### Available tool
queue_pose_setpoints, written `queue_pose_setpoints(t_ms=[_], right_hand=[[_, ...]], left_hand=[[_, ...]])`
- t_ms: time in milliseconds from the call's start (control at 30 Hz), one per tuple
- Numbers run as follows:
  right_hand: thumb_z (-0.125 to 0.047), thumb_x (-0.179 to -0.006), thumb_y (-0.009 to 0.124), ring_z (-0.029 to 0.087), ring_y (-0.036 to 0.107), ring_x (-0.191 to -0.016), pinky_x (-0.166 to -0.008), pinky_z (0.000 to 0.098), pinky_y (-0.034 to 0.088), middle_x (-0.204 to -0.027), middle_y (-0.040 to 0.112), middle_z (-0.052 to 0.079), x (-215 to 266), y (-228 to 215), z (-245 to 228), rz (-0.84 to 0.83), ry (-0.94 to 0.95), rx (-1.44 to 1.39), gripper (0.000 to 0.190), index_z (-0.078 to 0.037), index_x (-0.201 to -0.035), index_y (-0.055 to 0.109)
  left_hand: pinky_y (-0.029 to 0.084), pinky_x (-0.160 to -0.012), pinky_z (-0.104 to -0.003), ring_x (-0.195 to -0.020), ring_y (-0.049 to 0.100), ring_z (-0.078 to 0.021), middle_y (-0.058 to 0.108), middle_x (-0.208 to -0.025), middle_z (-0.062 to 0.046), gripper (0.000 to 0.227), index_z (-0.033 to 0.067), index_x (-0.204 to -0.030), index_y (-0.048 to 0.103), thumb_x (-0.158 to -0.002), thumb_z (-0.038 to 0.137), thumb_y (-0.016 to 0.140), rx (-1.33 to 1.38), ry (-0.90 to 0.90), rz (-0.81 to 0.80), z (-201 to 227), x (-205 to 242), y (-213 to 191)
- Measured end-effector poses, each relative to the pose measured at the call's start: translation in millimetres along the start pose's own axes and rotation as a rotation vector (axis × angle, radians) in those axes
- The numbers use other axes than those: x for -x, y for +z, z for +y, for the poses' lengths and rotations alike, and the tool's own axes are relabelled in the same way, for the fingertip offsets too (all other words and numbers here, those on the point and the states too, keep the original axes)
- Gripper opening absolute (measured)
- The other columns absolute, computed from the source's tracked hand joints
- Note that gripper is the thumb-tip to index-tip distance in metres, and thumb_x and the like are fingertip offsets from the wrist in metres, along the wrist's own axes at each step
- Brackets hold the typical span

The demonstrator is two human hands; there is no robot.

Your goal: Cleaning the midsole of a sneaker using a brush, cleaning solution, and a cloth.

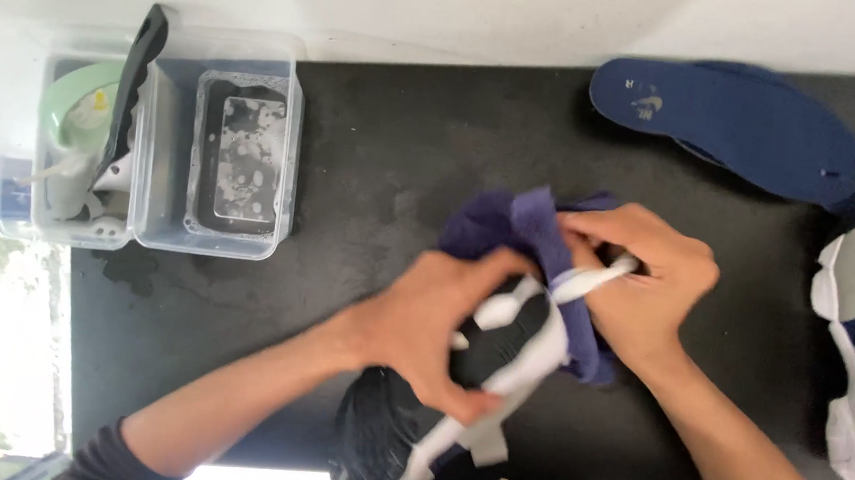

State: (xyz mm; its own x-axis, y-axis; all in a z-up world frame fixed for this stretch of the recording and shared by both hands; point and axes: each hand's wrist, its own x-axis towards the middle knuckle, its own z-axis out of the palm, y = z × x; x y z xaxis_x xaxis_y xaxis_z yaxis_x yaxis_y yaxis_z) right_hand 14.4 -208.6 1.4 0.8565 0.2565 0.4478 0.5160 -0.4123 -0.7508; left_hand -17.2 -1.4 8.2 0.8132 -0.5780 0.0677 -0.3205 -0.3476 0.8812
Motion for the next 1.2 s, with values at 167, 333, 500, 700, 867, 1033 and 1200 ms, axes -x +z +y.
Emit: queue_pose_setpoints(t_ms=[167,333,500,700,867,1033,1200], right_hand=[[0.008,-0.096,0.065,0.028,0.069,-0.083,-0.083,0.0387,0.054,-0.092,0.073,0.017,1,-5,-9,-0.022,0.017,-0.029,0.009,0.005,-0.094,0.073],[-0.023,-0.097,0.062,0.020,0.058,-0.089,-0.080,0.0302,0.049,-0.110,0.055,0.015,-6,-19,-2,-0.192,0.018,-0.100,0.033,0.002,-0.117,0.070],[-0.041,-0.092,0.058,0.021,0.059,-0.080,-0.068,0.0304,0.048,-0.102,0.061,0.014,-7,-20,-8,-0.378,-0.043,-0.170,0.047,0.002,-0.107,0.069],[-0.018,-0.097,0.059,0.024,0.054,-0.066,-0.056,0.0315,0.044,-0.091,0.061,0.018,2,-18,-15,-0.219,-0.332,-0.018,0.027,0.006,-0.084,0.063],[-0.027,-0.104,0.052,0.017,0.070,-0.073,-0.057,0.0297,0.053,-0.089,0.069,0.002,30,-14,-30,-0.354,-0.537,0.001,0.027,-0.009,-0.103,0.071],[-0.010,-0.099,0.062,0.016,0.063,-0.075,-0.054,0.0275,0.044,-0.094,0.066,0.002,27,-10,-17,-0.363,-0.782,0.157,0.016,-0.009,-0.110,0.073],[-0.007,-0.095,0.070,0.016,0.059,-0.069,-0.062,0.0271,0.049,-0.085,0.064,0.005,11,-16,-18,-0.338,-0.318,-0.029,0.005,-0.003,-0.099,0.070]], left_hand=[[0.052,-0.077,-0.034,-0.087,0.074,-0.0247,0.071,-0.103,-0.003,0.087,0.0057,-0.130,0.046,-0.057,0.046,0.073,0.080,0.056,-0.041,-3,1,1],[0.050,-0.072,-0.029,-0.074,0.063,-0.0163,0.063,-0.096,0.002,0.076,0.0047,-0.125,0.047,-0.062,0.039,0.070,0.254,0.066,0.020,-3,-3,-5],[0.043,-0.066,-0.029,-0.067,0.050,-0.0134,0.054,-0.088,0.004,0.083,0.0005,-0.129,0.043,-0.061,0.038,0.072,0.263,0.040,0.045,-8,-1,-3],[0.051,-0.073,-0.031,-0.077,0.061,-0.0160,0.062,-0.099,0.002,0.082,0.0031,-0.130,0.042,-0.061,0.037,0.072,0.223,0.020,0.059,-4,-3,-1],[0.055,-0.078,-0.030,-0.085,0.070,-0.0151,0.064,-0.104,0.001,0.095,0.0097,-0.129,0.040,-0.051,0.045,0.080,0.275,-0.057,0.117,-12,-1,4],[0.050,-0.060,-0.029,-0.067,0.061,-0.0143,0.059,-0.088,0.004,0.088,0.0095,-0.130,0.038,-0.050,0.023,0.073,0.194,-0.066,0.095,-13,1,6],[0.051,-0.069,-0.031,-0.071,0.063,-0.0160,0.062,-0.091,0.004,0.085,0.0080,-0.130,0.041,-0.057,0.035,0.076,0.140,-0.051,0.148,-4,5,6]])
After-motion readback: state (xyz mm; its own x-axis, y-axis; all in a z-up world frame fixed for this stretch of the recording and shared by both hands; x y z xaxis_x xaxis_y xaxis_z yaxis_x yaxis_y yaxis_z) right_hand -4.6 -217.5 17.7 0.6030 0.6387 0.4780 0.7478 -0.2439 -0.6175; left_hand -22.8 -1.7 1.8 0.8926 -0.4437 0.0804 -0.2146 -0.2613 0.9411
